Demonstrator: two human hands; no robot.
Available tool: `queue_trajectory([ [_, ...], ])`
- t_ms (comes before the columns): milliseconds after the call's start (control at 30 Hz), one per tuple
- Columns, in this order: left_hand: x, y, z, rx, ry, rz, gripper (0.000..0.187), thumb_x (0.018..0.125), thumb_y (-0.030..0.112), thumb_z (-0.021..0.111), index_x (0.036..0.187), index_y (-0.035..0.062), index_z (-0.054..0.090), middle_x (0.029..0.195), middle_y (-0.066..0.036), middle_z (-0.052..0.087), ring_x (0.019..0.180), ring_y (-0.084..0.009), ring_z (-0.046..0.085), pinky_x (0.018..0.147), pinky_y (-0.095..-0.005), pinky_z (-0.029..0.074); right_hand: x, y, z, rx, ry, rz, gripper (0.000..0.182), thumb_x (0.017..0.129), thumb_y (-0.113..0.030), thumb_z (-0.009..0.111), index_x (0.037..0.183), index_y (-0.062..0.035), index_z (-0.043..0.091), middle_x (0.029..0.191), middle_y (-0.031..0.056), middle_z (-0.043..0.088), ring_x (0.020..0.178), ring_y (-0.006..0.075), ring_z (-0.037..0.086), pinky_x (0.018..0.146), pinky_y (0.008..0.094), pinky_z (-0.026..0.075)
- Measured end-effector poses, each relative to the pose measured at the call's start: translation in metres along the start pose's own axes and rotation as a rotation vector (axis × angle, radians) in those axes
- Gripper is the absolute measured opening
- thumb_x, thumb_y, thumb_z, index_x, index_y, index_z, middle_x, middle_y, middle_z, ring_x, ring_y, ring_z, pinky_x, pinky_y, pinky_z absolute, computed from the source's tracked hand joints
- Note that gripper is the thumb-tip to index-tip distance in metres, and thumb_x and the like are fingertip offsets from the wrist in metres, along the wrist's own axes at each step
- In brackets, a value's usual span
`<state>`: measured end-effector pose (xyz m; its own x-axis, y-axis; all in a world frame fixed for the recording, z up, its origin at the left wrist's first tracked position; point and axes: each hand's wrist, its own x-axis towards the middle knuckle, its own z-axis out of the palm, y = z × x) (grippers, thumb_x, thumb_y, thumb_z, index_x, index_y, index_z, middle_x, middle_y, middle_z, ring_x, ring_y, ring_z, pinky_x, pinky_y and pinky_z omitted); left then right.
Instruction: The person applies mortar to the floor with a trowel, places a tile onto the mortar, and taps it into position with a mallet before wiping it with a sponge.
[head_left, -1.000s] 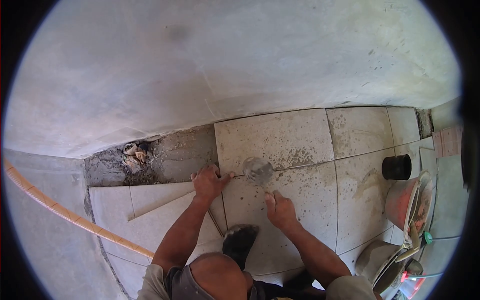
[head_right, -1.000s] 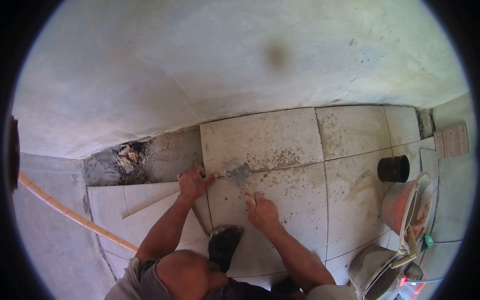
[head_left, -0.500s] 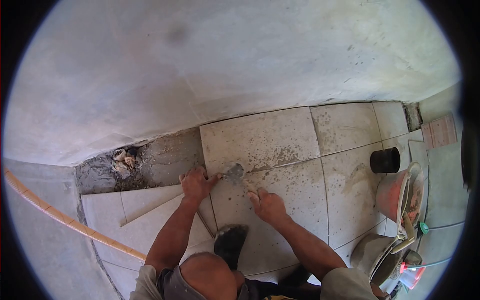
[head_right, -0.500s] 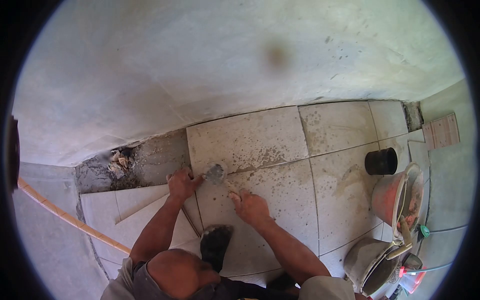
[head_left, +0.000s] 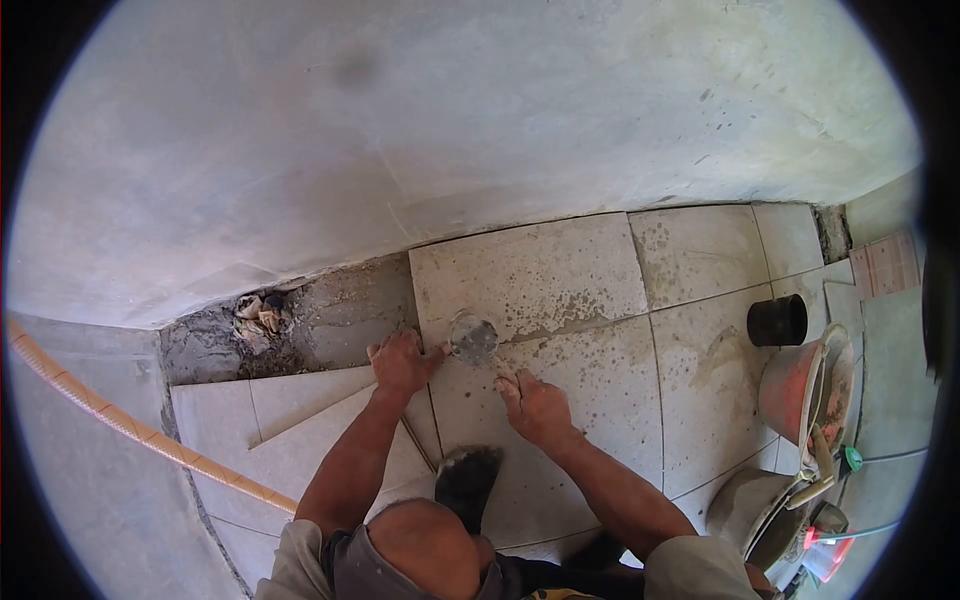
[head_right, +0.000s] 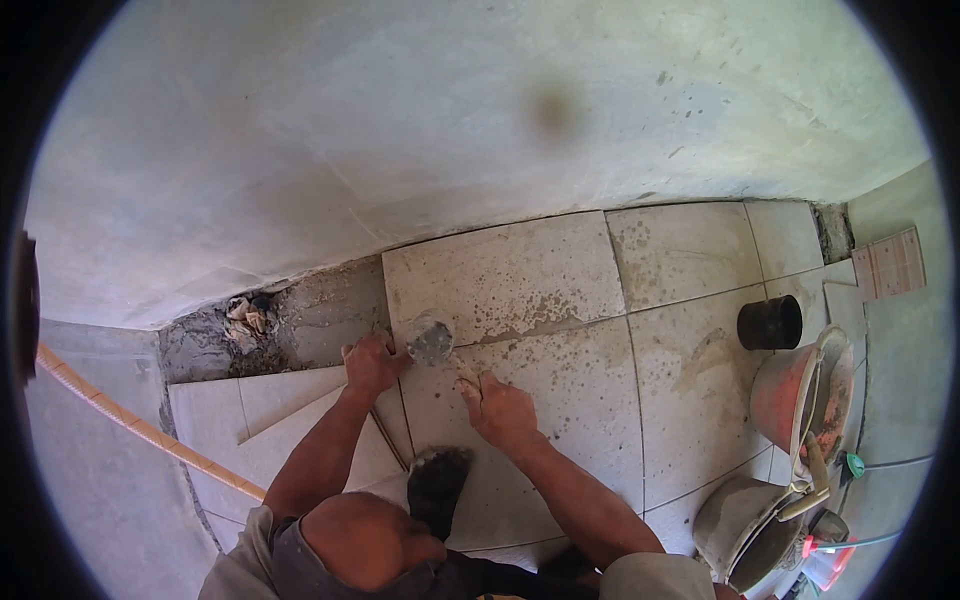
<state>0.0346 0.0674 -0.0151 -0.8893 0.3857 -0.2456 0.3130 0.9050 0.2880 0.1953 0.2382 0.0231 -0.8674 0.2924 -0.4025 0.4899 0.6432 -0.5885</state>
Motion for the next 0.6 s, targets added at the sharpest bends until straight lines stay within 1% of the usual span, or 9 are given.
queue_trajectory([
  [100,-0.002,-0.001,-0.002,-0.002,0.004,0.015,0.051,0.07,0.056,0.071,0.078,0.0068,0.062,0.083,-0.013,0.064,0.087,-0.0308,0.061,0.084,-0.0522,0.038,0.006,-0.001,0.001,-0.066,-0.003,0.036,0.045,0.094,-0.044,0.044,0.092,-0.0005,0.054,0.076,0.0239,0.064,0.076,0.04,0.064,0.07,0.0463,0.05],
  [167,-0.002,-0.001,0.003,-0.019,-0.016,0.017,0.05,0.069,0.056,0.071,0.078,0.0078,0.062,0.083,-0.012,0.064,0.087,-0.0306,0.062,0.083,-0.0518,0.038,0.002,-0.002,-0.002,-0.056,0.02,0.031,0.046,0.094,-0.045,0.044,0.092,-0.0003,0.055,0.076,0.0235,0.064,0.076,0.0399,0.064,0.07,0.0461,0.05],
  [233,-0.001,-0.003,0.007,0.042,0.075,0.023,0.047,0.069,0.056,0.071,0.076,0.0097,0.061,0.081,-0.011,0.063,0.084,-0.0292,0.062,0.081,-0.051,0.038,0.0,0.0,0.002,-0.04,0.036,0.031,0.046,0.094,-0.045,0.044,0.091,-0.0001,0.055,0.076,0.0231,0.065,0.076,0.0398,0.064,0.071,0.0459,0.05],
  [367,-0.001,0.0,0.002,0.041,0.001,-0.006,0.047,0.069,0.055,0.072,0.075,0.0101,0.06,0.08,-0.01,0.063,0.082,-0.0291,0.062,0.08,-0.0508,0.039,-0.001,0.01,0.003,-0.045,0.076,-0.014,0.047,0.094,-0.045,0.044,0.092,0.0001,0.056,0.074,0.0228,0.064,0.074,0.0394,0.064,0.068,0.0464,0.051],
  [433,-0.001,-0.001,0.004,0.03,0.066,0.011,0.046,0.068,0.054,0.072,0.074,0.0102,0.06,0.079,-0.01,0.063,0.081,-0.0295,0.062,0.08,-0.0509,0.039,-0.001,0.011,0.005,-0.028,0.109,-0.015,0.047,0.094,-0.045,0.044,0.092,0.0002,0.056,0.074,0.0229,0.064,0.074,0.0392,0.064,0.068,0.0464,0.051],
  [500,-0.002,-0.001,0.003,0.025,0.032,0.011,0.045,0.068,0.053,0.073,0.074,0.0098,0.06,0.08,-0.01,0.063,0.081,-0.0298,0.062,0.08,-0.0507,0.039,0.006,0.014,0.007,-0.056,0.018,0.01,0.048,0.094,-0.046,0.043,0.091,0.0001,0.056,0.072,0.0229,0.064,0.071,0.0391,0.064,0.066,0.0468,0.051],
  [533,0.002,0.0,0.002,0.027,0.014,-0.001,0.045,0.068,0.052,0.073,0.074,0.0095,0.06,0.08,-0.01,0.063,0.081,-0.0302,0.062,0.08,-0.0506,0.039,0.005,0.011,0.002,-0.064,0.032,0.018,0.048,0.094,-0.046,0.043,0.091,0.0001,0.056,0.072,0.0229,0.064,0.071,0.0391,0.064,0.066,0.0468,0.051],
  [600,0.002,-0.008,0.007,0.014,0.02,0.015,0.044,0.068,0.051,0.073,0.074,0.0091,0.06,0.08,-0.011,0.063,0.08,-0.0303,0.062,0.081,-0.0502,0.039,-0.005,-0.001,-0.007,0.021,0.025,0.011,0.048,0.094,-0.046,0.042,0.092,0.0002,0.054,0.073,0.0239,0.063,0.075,0.0403,0.063,0.069,0.0475,0.049],
])
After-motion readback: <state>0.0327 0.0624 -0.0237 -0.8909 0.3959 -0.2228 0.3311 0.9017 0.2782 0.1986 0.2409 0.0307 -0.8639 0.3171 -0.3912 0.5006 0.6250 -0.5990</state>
